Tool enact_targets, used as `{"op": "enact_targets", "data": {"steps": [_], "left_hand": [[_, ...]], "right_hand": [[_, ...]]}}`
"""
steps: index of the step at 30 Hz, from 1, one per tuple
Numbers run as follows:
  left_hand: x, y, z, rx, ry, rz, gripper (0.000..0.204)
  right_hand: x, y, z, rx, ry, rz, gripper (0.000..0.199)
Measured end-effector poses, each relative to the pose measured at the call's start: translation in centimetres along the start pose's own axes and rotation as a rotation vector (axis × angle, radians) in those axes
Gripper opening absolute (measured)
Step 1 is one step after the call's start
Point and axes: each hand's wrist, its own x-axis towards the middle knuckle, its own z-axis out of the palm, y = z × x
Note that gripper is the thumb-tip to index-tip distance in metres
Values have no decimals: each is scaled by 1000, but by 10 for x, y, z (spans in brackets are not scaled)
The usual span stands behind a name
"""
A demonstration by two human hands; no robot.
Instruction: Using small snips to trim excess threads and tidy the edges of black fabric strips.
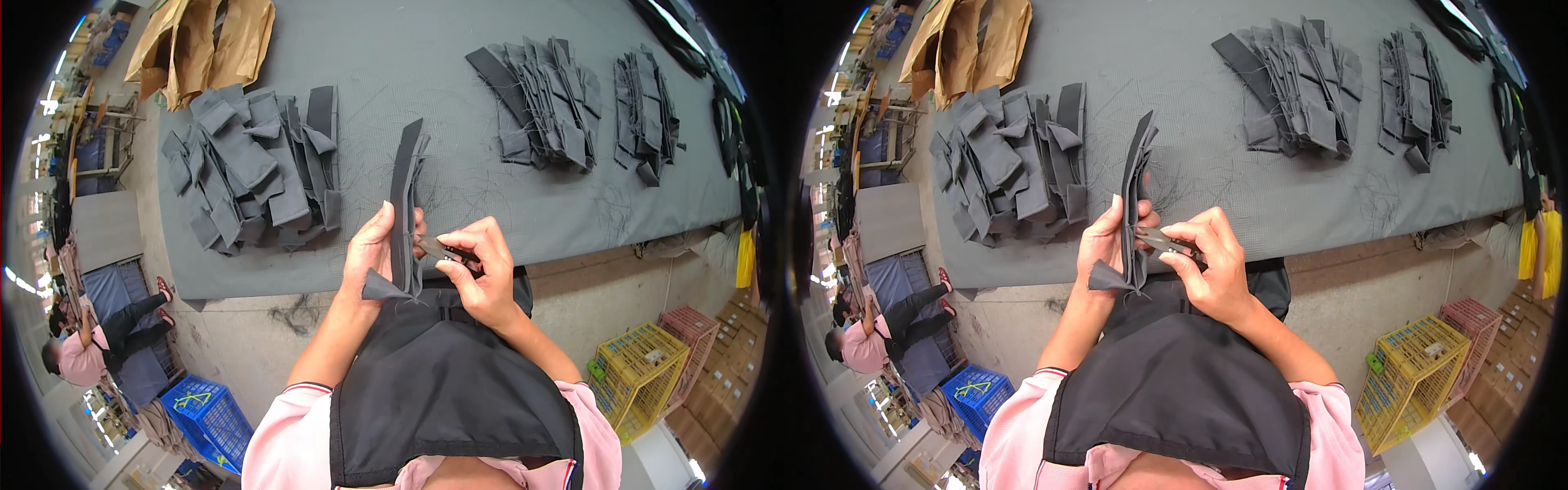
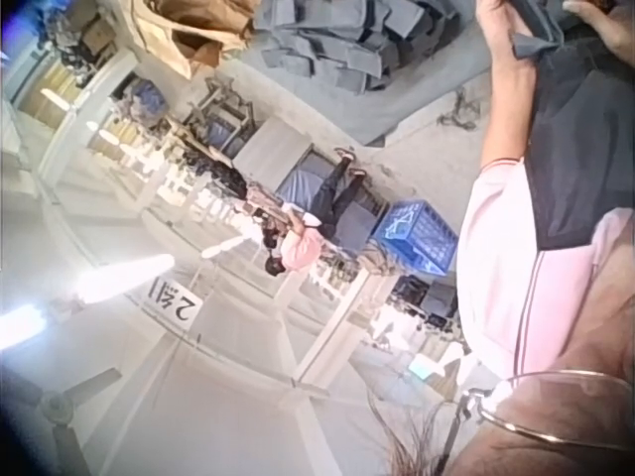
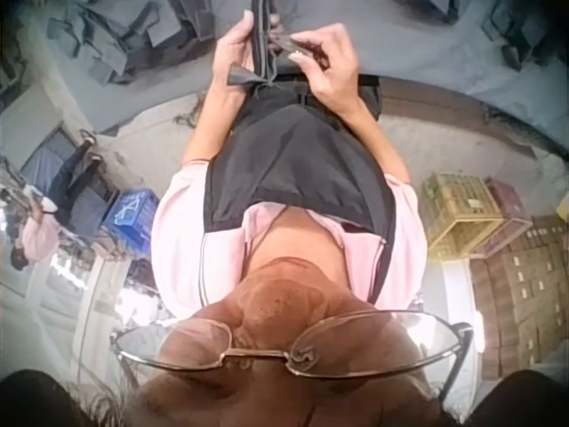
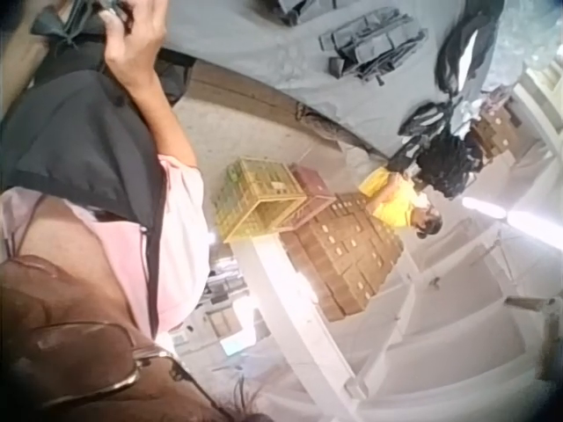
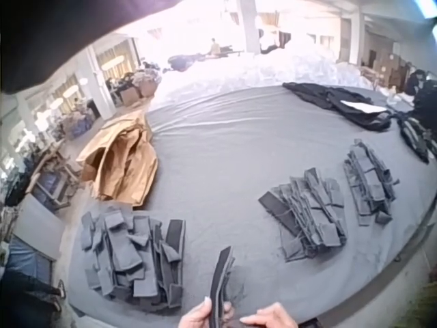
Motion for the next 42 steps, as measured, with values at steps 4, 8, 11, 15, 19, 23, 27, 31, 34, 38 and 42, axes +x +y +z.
{"op": "enact_targets", "data": {"steps": [4, 8, 11, 15, 19, 23, 27, 31, 34, 38, 42], "left_hand": [[1, -6, 1, 74, 50, -5, 30], [1, -9, 5, 99, 53, -13, 28], [1, -9, 5, 127, 43, -12, 27], [0, -5, 0, 153, -18, -2, 27], [-2, -4, 23, 288, 206, 90, 23], [-3, 2, 9, 409, 104, 108, 23], [-4, 2, 17, 483, 158, 157, 27], [-5, 1, 28, 501, 209, 172, 30], [-4, 1, 22, 481, 175, 145, 31], [-4, -2, 17, 539, 227, 74, 35], [-4, -3, 13, 463, 219, 43, 41]], "right_hand": [[0, 0, 2, 72, -20, 47, 24], [-1, 3, 6, 8, 39, -49, 25], [-2, 1, 6, -61, 80, -100, 26], [-2, -2, 7, -173, 131, -188, 27], [-6, -5, 3, -252, 102, -198, 29], [-6, -11, 0, -352, 102, -264, 32], [-6, -13, -3, -429, 85, -280, 36], [-7, -13, -5, -475, 78, -309, 36], [-8, -15, -7, -510, 77, -313, 36], [-7, -21, -13, -526, 16, -250, 31], [-6, -20, -16, -364, 72, -153, 29]]}}
